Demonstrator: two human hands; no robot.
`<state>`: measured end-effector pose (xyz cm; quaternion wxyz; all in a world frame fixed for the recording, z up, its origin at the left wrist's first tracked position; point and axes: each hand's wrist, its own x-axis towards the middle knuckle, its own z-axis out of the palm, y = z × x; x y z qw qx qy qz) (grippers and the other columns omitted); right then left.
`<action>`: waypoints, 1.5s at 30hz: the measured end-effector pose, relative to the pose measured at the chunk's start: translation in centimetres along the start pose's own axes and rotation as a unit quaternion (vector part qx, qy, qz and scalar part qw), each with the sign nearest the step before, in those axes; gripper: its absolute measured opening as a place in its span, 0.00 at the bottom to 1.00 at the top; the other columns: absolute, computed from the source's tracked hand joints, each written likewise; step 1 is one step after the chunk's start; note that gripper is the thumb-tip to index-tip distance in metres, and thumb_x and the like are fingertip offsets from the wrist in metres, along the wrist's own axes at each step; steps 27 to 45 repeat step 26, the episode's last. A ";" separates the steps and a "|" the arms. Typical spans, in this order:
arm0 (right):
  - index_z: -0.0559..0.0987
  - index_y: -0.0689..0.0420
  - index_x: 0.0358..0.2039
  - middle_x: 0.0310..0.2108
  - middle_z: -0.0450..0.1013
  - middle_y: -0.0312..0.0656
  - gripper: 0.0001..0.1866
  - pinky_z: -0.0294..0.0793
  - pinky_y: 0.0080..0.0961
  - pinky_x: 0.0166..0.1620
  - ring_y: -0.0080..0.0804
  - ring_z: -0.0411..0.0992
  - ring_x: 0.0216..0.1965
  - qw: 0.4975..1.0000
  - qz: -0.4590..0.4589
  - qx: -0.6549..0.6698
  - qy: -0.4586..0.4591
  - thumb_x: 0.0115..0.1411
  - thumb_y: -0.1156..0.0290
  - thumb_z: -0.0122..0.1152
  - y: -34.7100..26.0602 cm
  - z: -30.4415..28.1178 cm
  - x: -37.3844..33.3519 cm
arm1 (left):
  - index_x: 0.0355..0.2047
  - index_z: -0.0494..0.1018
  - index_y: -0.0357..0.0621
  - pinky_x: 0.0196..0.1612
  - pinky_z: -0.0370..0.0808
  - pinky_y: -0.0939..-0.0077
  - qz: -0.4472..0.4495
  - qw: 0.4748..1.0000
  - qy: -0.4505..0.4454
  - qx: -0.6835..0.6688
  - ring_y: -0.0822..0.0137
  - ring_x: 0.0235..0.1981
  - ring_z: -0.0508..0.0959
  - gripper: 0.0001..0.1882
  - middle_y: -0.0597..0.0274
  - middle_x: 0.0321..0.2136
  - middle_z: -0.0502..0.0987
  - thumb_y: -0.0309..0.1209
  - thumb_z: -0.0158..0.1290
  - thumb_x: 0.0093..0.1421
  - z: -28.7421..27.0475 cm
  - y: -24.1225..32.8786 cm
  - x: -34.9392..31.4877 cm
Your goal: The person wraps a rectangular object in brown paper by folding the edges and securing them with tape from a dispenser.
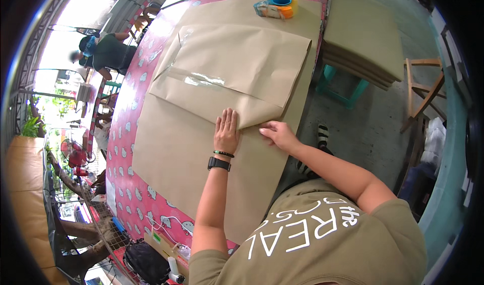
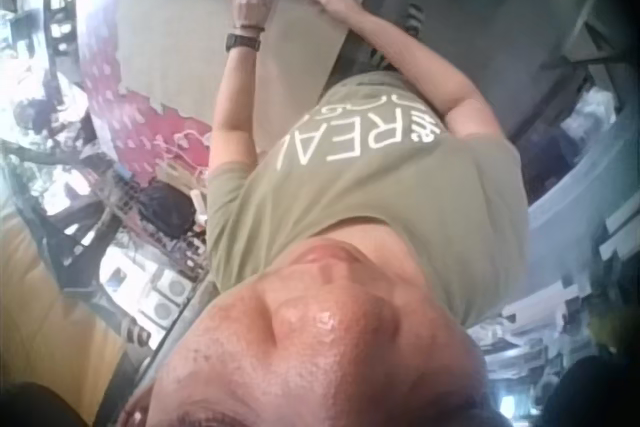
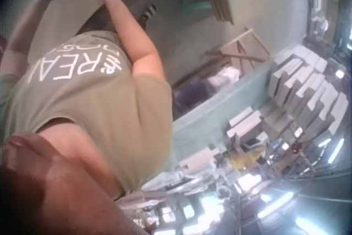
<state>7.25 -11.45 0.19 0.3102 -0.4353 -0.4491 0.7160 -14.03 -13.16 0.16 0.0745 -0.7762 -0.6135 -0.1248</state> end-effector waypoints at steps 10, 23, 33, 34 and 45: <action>0.77 0.65 0.26 0.24 0.74 0.42 0.09 0.75 0.22 0.30 0.28 0.73 0.25 0.952 0.070 0.290 0.073 0.48 0.73 0.64 1.0 5.6 4.3 | 0.52 0.66 0.54 0.58 0.57 0.59 -0.044 0.993 0.108 -0.001 0.55 0.57 0.61 0.22 0.66 0.53 0.66 0.27 0.44 0.55 0.9 3.1 -0.2; 0.69 0.64 0.38 0.27 0.74 0.40 0.15 0.74 0.18 0.31 0.24 0.73 0.25 0.947 -0.010 0.267 0.180 0.49 0.77 0.60 -1.3 -10.9 1.5 | 0.53 0.66 0.58 0.59 0.54 0.59 -0.079 0.993 0.079 -0.043 0.55 0.58 0.59 0.30 0.63 0.55 0.63 0.19 0.46 0.48 1.4 2.8 -0.5; 0.69 0.64 0.38 0.28 0.75 0.40 0.14 0.75 0.19 0.33 0.24 0.74 0.26 0.974 -0.102 0.024 0.201 0.52 0.74 0.58 -2.1 -17.2 1.7 | 0.53 0.65 0.59 0.61 0.50 0.58 -0.096 0.994 0.016 -0.059 0.55 0.60 0.56 0.30 0.63 0.57 0.60 0.20 0.47 0.48 0.9 3.3 0.5; 0.69 0.64 0.38 0.28 0.75 0.40 0.14 0.75 0.19 0.33 0.24 0.74 0.26 0.974 -0.102 0.024 0.201 0.52 0.74 0.58 -2.1 -17.2 1.7 | 0.53 0.65 0.59 0.61 0.50 0.58 -0.096 0.994 0.016 -0.059 0.55 0.60 0.56 0.30 0.63 0.57 0.60 0.20 0.47 0.48 0.9 3.3 0.5; 0.69 0.64 0.38 0.28 0.75 0.40 0.14 0.75 0.19 0.33 0.24 0.74 0.26 0.974 -0.102 0.024 0.201 0.52 0.74 0.58 -2.1 -17.2 1.7 | 0.53 0.65 0.59 0.61 0.50 0.58 -0.096 0.994 0.016 -0.059 0.55 0.60 0.56 0.30 0.63 0.57 0.60 0.20 0.47 0.48 0.9 3.3 0.5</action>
